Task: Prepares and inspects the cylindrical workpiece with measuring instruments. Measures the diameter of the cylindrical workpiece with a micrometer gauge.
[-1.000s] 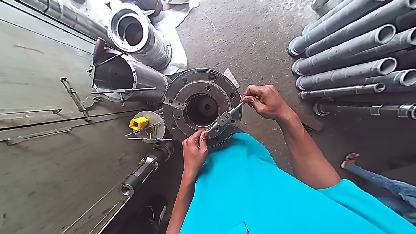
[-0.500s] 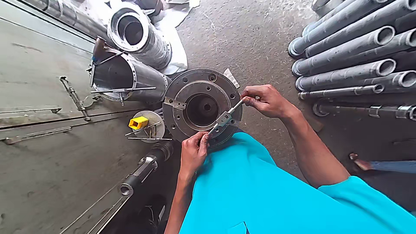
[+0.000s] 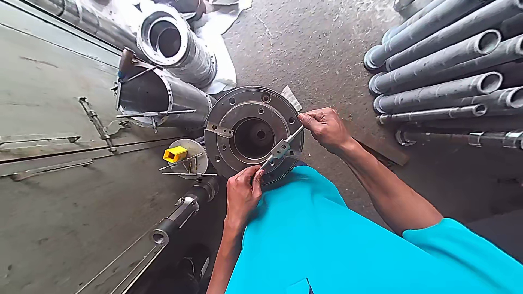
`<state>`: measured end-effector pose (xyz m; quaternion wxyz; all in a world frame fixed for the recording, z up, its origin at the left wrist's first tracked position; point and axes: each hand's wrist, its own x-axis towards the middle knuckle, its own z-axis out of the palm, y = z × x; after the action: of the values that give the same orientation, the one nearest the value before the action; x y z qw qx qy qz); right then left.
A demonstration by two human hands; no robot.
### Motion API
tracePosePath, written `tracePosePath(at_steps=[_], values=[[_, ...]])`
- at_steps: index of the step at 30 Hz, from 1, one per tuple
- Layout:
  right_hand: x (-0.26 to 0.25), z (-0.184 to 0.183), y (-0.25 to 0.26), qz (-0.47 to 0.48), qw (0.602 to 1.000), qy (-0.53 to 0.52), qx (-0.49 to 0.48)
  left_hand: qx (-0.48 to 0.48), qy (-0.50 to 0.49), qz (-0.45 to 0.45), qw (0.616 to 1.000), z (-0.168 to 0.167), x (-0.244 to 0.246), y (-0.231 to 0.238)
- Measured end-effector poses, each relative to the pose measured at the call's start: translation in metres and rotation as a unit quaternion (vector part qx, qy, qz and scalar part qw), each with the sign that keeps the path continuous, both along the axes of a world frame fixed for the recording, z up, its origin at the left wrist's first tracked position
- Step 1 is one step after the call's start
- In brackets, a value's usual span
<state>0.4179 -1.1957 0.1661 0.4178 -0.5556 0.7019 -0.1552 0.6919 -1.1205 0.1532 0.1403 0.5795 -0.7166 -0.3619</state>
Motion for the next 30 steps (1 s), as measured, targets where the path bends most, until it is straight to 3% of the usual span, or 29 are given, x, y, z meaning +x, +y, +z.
tracePosePath(at_steps=[2,7,11,15,18,22,26,30], values=[[-0.018,-0.029,-0.001,0.033,0.992,-0.104,-0.059,-0.004,-0.009,-0.007,1.0,0.001,0.001,-0.001],[-0.042,-0.034,-0.006,0.206,0.954,-0.097,-0.192,-0.06,-0.031,0.008,0.998,0.005,0.002,0.003],[-0.036,-0.048,-0.023,0.235,0.921,-0.156,-0.269,-0.047,-0.033,-0.01,0.998,0.007,-0.003,0.007],[-0.012,-0.05,-0.053,0.272,0.902,-0.195,-0.274,0.004,-0.004,-0.018,1.0,0.006,-0.019,0.016],[-0.011,-0.043,-0.057,0.304,0.903,-0.134,-0.272,-0.032,-0.018,-0.021,0.999,0.007,-0.024,0.023],[-0.031,-0.027,-0.029,0.313,0.918,0.012,-0.243,-0.176,-0.062,-0.022,0.982,-0.004,-0.009,0.021],[-0.034,-0.02,0.011,0.26,0.943,0.072,-0.197,-0.288,-0.06,-0.057,0.954,-0.029,0.014,-0.001],[-0.022,-0.016,0.036,0.193,0.959,0.109,-0.178,-0.322,-0.094,-0.113,0.935,-0.031,0.032,-0.022]])
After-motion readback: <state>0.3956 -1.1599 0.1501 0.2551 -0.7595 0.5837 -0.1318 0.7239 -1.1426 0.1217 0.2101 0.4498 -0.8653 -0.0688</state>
